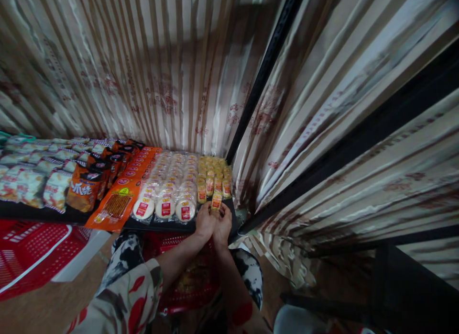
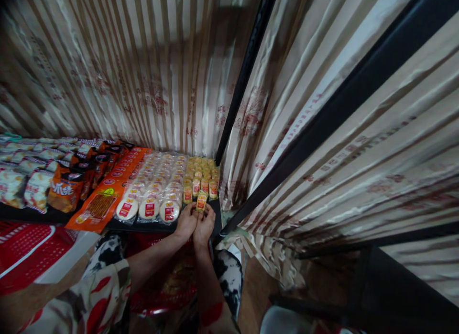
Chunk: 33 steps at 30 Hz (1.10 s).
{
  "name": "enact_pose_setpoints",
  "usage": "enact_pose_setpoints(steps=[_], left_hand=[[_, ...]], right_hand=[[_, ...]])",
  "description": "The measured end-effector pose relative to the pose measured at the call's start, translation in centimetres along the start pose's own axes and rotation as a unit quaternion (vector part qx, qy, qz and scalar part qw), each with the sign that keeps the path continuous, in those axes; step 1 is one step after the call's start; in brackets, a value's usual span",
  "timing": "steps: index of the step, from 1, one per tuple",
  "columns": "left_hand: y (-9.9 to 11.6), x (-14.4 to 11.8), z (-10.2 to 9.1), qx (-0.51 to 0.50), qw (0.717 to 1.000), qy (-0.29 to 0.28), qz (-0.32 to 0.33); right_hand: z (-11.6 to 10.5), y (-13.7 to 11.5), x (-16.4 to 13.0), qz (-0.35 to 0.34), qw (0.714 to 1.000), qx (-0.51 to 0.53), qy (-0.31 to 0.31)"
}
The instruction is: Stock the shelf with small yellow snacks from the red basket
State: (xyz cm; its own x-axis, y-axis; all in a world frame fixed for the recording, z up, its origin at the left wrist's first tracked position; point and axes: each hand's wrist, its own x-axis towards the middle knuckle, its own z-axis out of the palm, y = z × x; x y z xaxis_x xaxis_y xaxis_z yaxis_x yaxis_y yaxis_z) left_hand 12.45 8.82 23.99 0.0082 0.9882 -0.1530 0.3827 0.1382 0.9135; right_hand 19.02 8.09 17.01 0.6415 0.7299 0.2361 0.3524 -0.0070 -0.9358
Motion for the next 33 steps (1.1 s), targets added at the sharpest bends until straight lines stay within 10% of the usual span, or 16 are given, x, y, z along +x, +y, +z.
enact_pose_setpoints(steps=[33], left_hand=[[-0.3,1.6,-0.5,0.029,0.997,0.055,0.052]], right_hand=[[1.8,-0.8,2.3,-0.046,0.997,-0.032,-0.052]])
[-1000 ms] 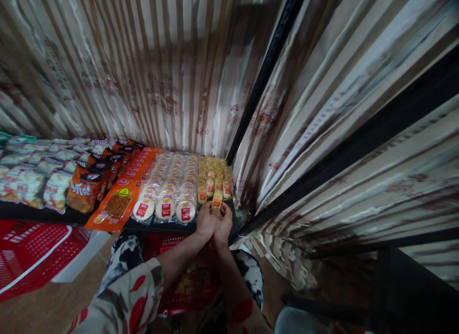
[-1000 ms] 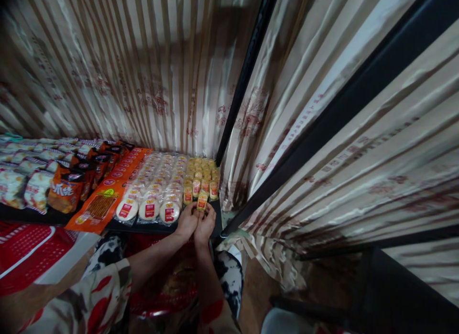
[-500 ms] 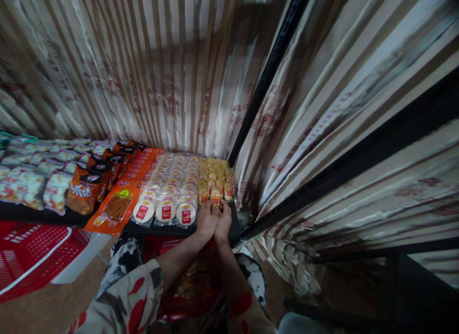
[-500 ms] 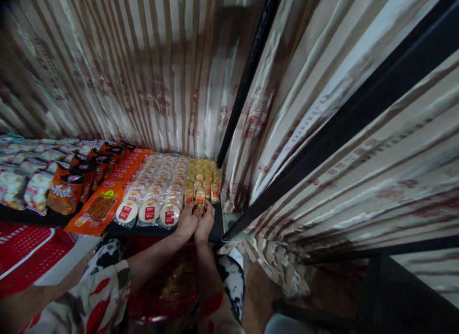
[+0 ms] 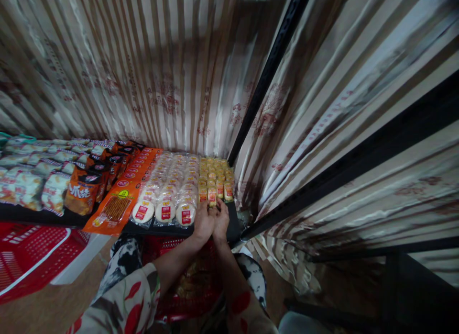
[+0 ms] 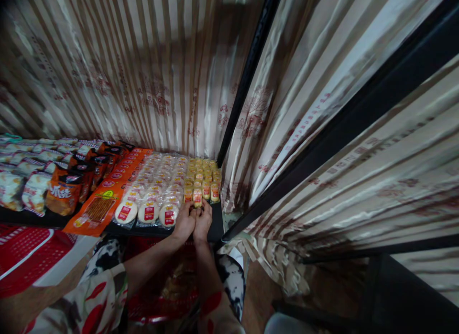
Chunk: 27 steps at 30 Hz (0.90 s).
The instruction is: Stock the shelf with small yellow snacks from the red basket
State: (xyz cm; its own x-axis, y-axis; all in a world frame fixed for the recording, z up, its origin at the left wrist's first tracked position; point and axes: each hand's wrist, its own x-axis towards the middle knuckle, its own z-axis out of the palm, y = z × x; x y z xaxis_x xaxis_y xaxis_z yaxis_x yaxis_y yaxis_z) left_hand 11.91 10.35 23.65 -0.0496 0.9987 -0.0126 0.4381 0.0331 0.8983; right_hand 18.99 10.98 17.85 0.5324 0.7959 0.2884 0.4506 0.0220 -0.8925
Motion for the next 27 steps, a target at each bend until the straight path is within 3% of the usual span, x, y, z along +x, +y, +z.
enact_pose_setpoints(steps=[12,16,27], left_hand=[[1.9,-0.3,-1.2,0.006,1.0,-0.001,0.008],[2.7,-0.3,-1.4,0.006,0.999,-0.038,0.001],[1.1,-0.3,-0.2,0.025,1.0,-0.018,-0.003]], right_hand=[[0.6,0.5,-0.5,-0.003,0.999,-0.046,0.003],[0.7,0.8,-0.4,-0.009,0.998,-0.062,-0.003],[0.7,1.3,-0.8,-0.052,0.996,-0.077,-0.004]])
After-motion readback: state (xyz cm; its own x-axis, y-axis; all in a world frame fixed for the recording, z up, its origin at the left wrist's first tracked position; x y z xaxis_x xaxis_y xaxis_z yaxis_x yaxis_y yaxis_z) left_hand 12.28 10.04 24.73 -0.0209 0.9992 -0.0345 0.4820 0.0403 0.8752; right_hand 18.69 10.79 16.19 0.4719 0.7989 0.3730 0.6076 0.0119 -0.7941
